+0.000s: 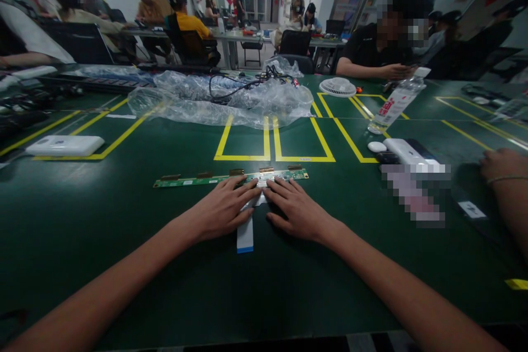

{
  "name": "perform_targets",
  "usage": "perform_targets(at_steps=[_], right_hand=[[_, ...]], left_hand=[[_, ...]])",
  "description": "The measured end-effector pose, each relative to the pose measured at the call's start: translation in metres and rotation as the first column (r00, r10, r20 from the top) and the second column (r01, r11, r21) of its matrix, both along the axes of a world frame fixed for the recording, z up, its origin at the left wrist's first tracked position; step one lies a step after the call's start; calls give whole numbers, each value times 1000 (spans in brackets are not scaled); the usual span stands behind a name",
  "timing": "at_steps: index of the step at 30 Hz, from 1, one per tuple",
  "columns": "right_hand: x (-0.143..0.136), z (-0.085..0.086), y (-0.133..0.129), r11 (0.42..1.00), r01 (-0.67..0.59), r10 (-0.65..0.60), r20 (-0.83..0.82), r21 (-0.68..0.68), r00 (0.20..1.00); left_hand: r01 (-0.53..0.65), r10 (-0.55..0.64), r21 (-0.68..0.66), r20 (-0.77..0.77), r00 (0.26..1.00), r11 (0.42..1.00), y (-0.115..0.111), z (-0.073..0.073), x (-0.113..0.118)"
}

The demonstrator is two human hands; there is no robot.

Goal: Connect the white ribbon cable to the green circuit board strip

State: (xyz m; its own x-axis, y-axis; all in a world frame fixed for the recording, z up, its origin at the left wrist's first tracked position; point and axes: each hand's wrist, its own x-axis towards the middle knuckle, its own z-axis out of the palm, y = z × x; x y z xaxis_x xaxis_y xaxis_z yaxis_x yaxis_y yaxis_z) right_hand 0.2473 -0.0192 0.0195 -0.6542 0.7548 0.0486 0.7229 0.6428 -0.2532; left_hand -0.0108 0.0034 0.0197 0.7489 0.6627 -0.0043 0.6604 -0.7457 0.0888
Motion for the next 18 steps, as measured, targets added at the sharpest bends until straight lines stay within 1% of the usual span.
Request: perform_targets(at_steps=[8,12,14,15,17,18], right_hand=[[-2,0,-1,999,0,0,7,-41,1000],[0,-2,1,998,11,-14,-60,-57,998],[2,-2,2,998,29,-37,-113,-64,993],[3,-2,3,997,38,-47,-135,-64,990],[6,-2,5,997,49,-58,-166,-58,984],[7,-2,5,997,51,-60,-176,-53,983]], left_hand=[[0,1,15,-12,1000,1000,-3,3,0],[-27,28,32,-40,999,999,-3,2,5],[-73,75,37,-67,995,997,4,1,3],[-111,114,43,-85,990,993,10,0,-1],[-209,215,57,-128,968,976,28,0,-21],[-275,282,64,-148,948,959,38,0,-36]])
